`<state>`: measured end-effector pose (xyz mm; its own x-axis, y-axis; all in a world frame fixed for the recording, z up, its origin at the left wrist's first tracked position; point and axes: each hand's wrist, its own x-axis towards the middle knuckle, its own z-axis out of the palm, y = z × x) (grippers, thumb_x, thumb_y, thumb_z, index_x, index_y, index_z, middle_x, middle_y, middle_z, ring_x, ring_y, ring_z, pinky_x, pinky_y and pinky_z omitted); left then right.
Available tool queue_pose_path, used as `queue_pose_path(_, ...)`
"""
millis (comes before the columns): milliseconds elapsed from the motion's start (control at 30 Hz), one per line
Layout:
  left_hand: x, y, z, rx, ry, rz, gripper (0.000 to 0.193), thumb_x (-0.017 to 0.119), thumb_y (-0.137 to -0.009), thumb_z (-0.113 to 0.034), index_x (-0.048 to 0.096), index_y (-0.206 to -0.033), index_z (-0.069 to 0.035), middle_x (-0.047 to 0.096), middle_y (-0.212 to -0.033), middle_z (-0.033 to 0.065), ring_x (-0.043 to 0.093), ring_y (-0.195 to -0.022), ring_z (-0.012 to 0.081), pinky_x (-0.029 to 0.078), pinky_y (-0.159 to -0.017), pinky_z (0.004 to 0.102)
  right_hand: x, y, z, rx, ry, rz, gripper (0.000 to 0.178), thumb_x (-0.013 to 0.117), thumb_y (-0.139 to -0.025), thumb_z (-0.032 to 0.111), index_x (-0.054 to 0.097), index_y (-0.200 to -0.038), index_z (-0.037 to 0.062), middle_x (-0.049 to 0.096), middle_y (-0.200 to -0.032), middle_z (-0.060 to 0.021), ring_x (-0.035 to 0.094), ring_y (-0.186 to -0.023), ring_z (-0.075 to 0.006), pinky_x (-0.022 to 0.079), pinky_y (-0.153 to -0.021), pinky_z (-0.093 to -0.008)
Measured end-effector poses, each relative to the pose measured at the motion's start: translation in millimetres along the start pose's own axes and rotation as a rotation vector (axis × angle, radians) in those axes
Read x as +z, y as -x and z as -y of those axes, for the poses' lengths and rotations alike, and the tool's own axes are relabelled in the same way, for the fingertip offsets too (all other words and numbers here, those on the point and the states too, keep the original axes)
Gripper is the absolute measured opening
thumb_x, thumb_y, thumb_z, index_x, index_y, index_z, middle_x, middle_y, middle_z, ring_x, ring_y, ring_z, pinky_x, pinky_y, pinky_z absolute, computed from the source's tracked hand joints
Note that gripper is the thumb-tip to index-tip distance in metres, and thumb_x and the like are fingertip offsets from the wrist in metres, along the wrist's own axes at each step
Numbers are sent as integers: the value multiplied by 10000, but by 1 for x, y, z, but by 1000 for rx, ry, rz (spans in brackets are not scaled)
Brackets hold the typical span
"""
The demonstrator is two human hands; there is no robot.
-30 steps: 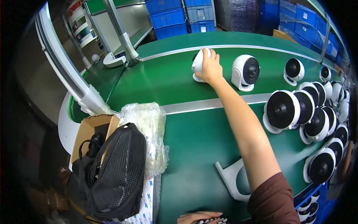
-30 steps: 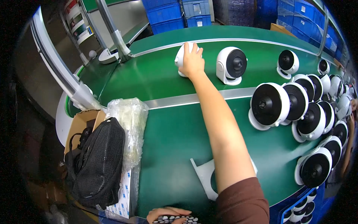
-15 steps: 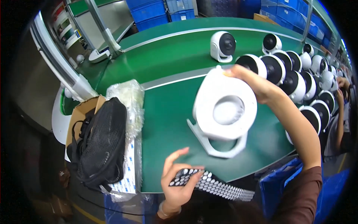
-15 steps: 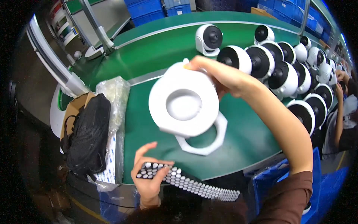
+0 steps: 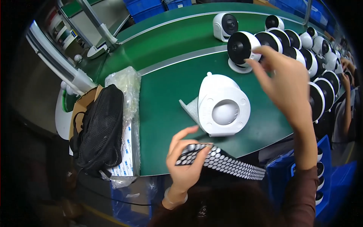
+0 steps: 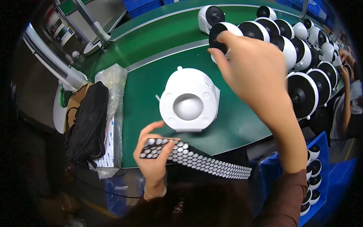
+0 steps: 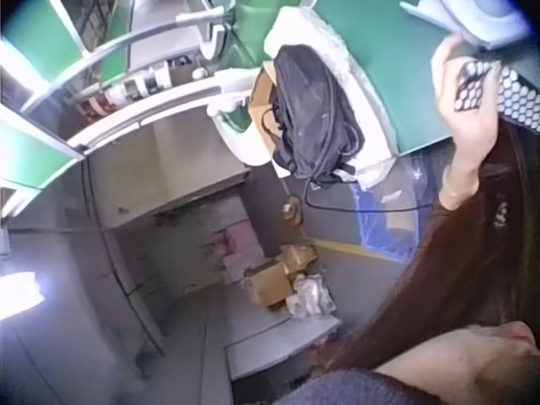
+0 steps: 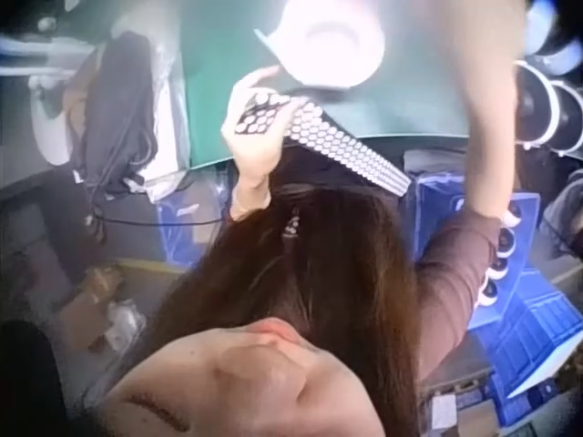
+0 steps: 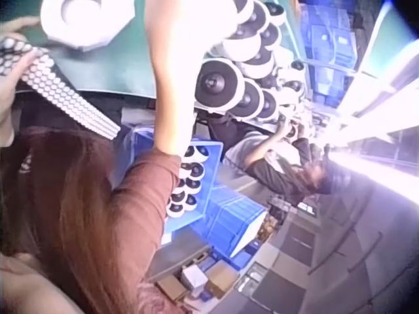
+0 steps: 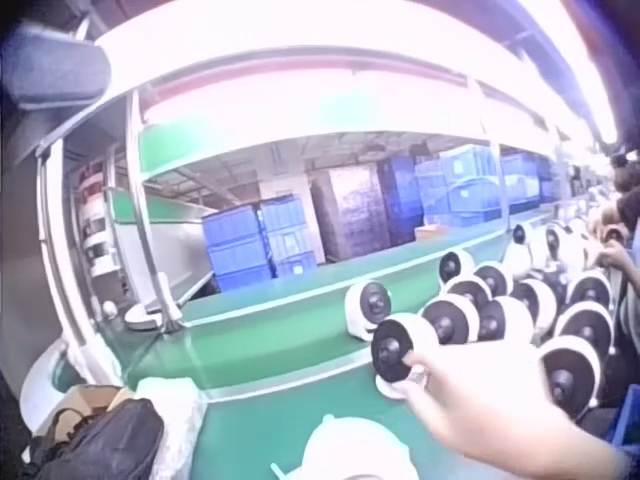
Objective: Applying small circular stickers to security camera housings and organizing components on a factory assembly line.
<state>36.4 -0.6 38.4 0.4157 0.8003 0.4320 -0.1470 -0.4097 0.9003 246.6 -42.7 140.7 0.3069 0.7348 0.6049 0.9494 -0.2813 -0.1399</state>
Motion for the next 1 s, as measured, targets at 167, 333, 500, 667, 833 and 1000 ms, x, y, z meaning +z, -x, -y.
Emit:
queue_pose_path(167, -10, 9, -21, -313, 226, -13, 144, 559, -742, 63, 463, -840, 19, 617, -738, 175, 621, -722, 234, 501, -682, 321, -2, 86, 28, -127, -698, 351, 159, 658, -719, 47, 633, -876, 34, 630, -732, -88, 615, -638, -180, 476, -570, -264)
queue_pose_path(333, -14, 4, -22, -231, 268, -32, 139, 563, -756, 106, 472, -824, 27, 631, -777, 169, 623, -760, 186, 494, -678, 256, 26, 114, 50, 153, -1140, 425, 185, 669, -700, 12, 632, -881, 10, 628, -744, -108, 621, -665, -202, 479, -594, -264)
queue_pose_path(500, -16, 0, -21, -172, 162, 17, 189, 571, -749, 100, 454, -879, 29, 635, -778, 149, 610, -724, 163, 484, -686, 244, 36, 121, 60, 108, -1037, 246, 143, 657, -698, -3, 620, -836, -1, 619, -721, -101, 601, -618, -198, 466, -571, -259)
queue_pose_path(667, -14, 3, -24, 599, -640, -459, 485, 628, -716, -53, 448, -1164, -4, 480, -1177, 198, 353, -1181, 301, 238, -1002, 454, 35, 118, 59, 159, -971, 190, 99, 623, -714, -17, 607, -811, -16, 611, -707, -100, 591, -611, -183, 447, -561, -255)
queue_pose_path(833, -13, 3, -33, 387, -1148, 214, 319, 588, -757, -299, 608, -994, -88, 539, -1076, 56, 440, -1101, 294, 110, -987, 558, 22, 114, 55, 204, -1180, 298, 97, 607, -710, -36, 608, -807, -30, 609, -707, -98, 591, -634, -166, 448, -594, -251)
queue_pose_path(1000, -19, -8, -21, 176, -279, 529, 176, 608, -694, -91, 582, -854, -23, 579, -884, 89, 541, -922, 283, 310, -920, 455, 12, 117, 58, 289, -1327, 329, 120, 636, -680, -43, 619, -798, -25, 629, -755, -104, 621, -690, -158, 466, -637, -231)
